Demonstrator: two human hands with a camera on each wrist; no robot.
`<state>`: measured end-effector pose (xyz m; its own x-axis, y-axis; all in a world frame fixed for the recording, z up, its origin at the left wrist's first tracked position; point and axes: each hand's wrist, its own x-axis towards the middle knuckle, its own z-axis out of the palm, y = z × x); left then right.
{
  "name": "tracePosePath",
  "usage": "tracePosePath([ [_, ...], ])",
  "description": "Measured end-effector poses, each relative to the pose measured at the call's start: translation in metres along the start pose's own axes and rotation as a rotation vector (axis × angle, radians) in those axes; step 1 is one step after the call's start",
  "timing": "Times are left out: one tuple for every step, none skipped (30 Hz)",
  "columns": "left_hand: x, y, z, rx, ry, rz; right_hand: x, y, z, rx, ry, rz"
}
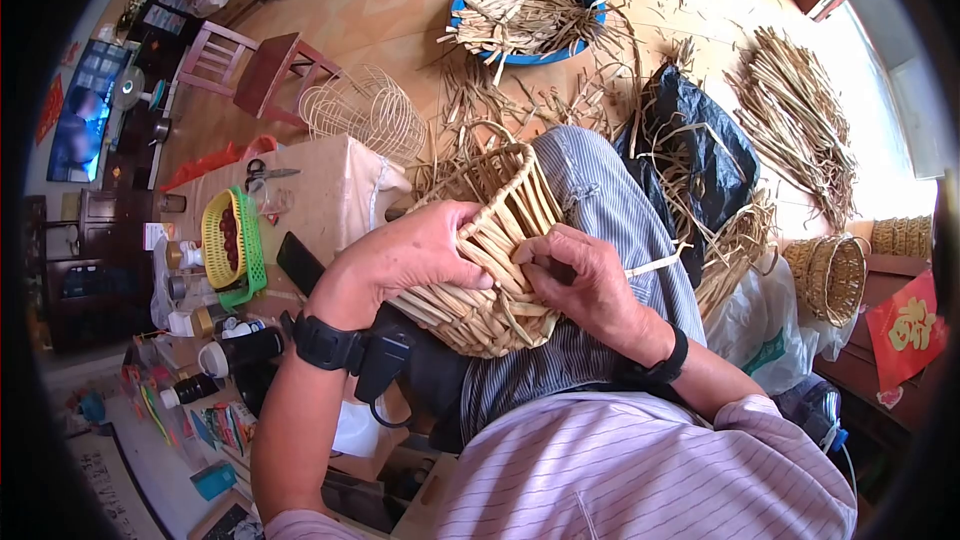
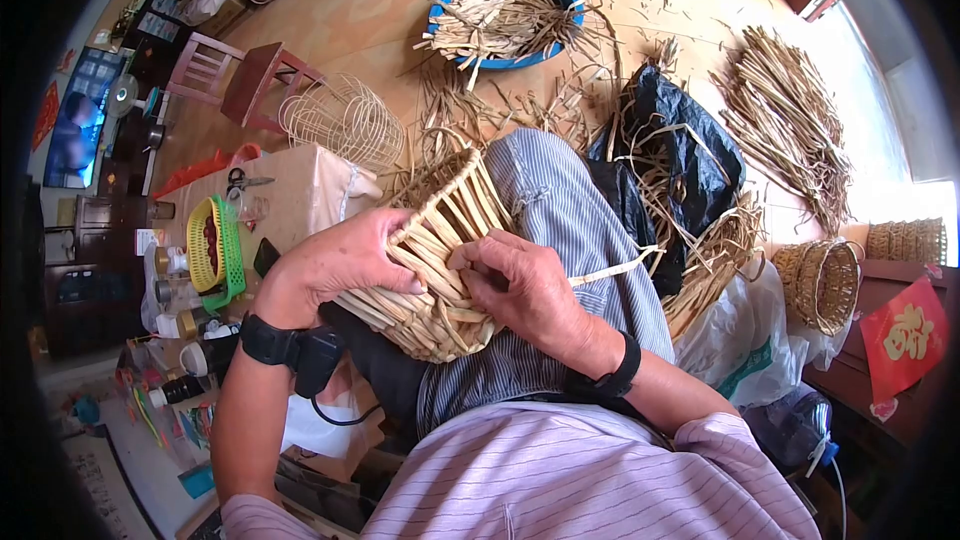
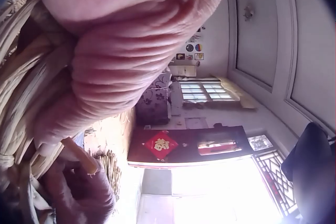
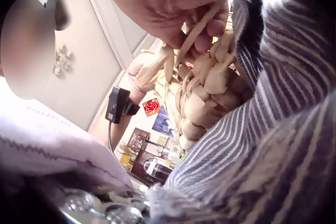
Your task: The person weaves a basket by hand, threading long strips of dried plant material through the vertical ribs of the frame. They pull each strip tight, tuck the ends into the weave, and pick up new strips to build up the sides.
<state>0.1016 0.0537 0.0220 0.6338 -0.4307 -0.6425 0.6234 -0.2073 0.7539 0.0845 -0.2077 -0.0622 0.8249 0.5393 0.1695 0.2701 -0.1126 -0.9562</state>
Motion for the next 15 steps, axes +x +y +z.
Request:
tracePosePath([
  [0.0,0.0,0.0,0.032,0.019,-0.012,-0.001,0.002,0.0,-0.069,0.017,-0.072],
  [-0.001,0.001,0.0,0.065,0.038,-0.023,-0.001,0.003,0.001,-0.138,0.036,-0.145],
  [-0.001,0.002,0.0,0.098,0.057,-0.035,-0.001,0.002,-0.001,-0.168,0.019,-0.144],
  [-0.002,0.002,0.0,0.07,0.051,-0.031,-0.002,-0.001,-0.003,-0.197,0.003,-0.142],
  [-0.003,0.002,0.001,0.042,0.046,-0.027,-0.003,-0.004,-0.005,-0.226,-0.013,-0.14],
  [-0.003,0.002,0.001,0.015,0.041,-0.023,-0.003,-0.008,-0.008,-0.251,-0.029,-0.142],
  [-0.003,0.002,0.001,0.005,0.03,-0.017,-0.002,-0.013,-0.011,-0.276,-0.045,-0.143],
  [-0.003,0.002,0.001,-0.006,0.022,-0.013,-0.002,-0.017,-0.013,-0.3,-0.062,-0.146],
  [-0.003,0.002,0.0,-0.017,0.014,-0.007,-0.002,-0.021,-0.015,-0.326,-0.031,-0.205],
  [-0.003,0.002,0.0,-0.003,0.013,-0.005,-0.003,-0.024,-0.016,-0.353,-0.001,-0.263],
  [-0.003,0.002,-0.001,0.009,0.011,-0.002,-0.004,-0.025,-0.017,-0.38,0.027,-0.32],
  [-0.002,0.001,-0.001,0.021,0.008,0.0,-0.005,-0.024,-0.015,-0.361,0.012,-0.276],
  [-0.003,0.001,0.0,0.008,0.01,-0.007,-0.004,-0.022,-0.014,-0.343,-0.001,-0.231],
  [-0.003,0.003,0.001,-0.005,0.012,-0.013,-0.004,-0.019,-0.012,-0.327,-0.012,-0.188],
  [-0.004,0.005,0.002,-0.017,0.014,-0.016,-0.002,-0.017,-0.013,-0.297,-0.029,-0.175],
])
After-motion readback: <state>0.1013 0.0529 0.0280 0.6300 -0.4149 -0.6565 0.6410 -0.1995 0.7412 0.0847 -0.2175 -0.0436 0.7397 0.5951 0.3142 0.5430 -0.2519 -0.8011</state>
